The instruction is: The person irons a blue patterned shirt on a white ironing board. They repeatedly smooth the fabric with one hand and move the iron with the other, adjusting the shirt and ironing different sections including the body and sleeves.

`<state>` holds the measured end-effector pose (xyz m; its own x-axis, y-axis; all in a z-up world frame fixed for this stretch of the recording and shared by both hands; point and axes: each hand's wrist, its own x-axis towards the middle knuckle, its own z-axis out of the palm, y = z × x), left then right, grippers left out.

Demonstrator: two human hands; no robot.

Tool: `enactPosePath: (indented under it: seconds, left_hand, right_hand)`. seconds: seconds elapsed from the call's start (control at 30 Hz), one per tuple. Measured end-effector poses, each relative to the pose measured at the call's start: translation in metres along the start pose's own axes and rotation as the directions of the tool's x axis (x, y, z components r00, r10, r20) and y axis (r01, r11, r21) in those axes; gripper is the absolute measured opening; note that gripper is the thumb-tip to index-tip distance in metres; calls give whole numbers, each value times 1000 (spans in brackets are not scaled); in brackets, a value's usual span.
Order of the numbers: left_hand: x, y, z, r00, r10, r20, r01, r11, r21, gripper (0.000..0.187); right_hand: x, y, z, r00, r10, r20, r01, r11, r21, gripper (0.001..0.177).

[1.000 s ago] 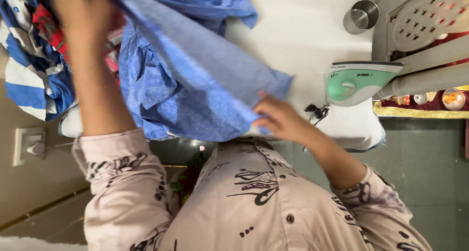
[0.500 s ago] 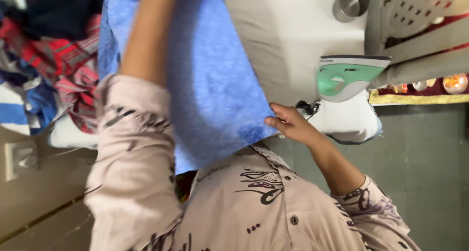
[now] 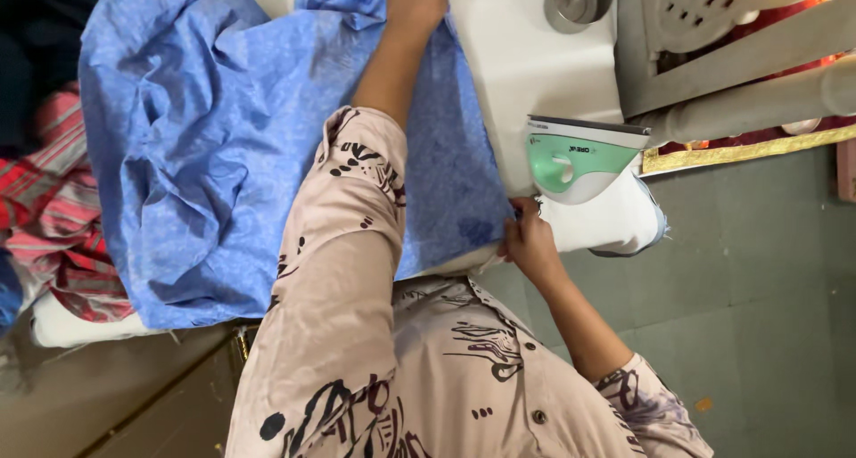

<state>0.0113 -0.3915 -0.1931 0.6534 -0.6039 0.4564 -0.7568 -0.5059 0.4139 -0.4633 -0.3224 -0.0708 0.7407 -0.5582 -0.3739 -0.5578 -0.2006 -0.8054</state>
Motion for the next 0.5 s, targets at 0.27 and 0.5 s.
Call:
enactPosePath:
  seconds: [0.27, 0.5]
  left_hand:
    - [-120, 95, -125, 991, 127, 41, -115, 968, -224, 56]
    - [-172, 119, -140, 862, 111, 495, -108, 994, -34, 78]
  right_hand:
    - [-18, 30, -33, 817, -290, -499, 257, 957, -137, 41]
    - [29, -5, -38, 710, -444, -546, 566, 822, 68, 55]
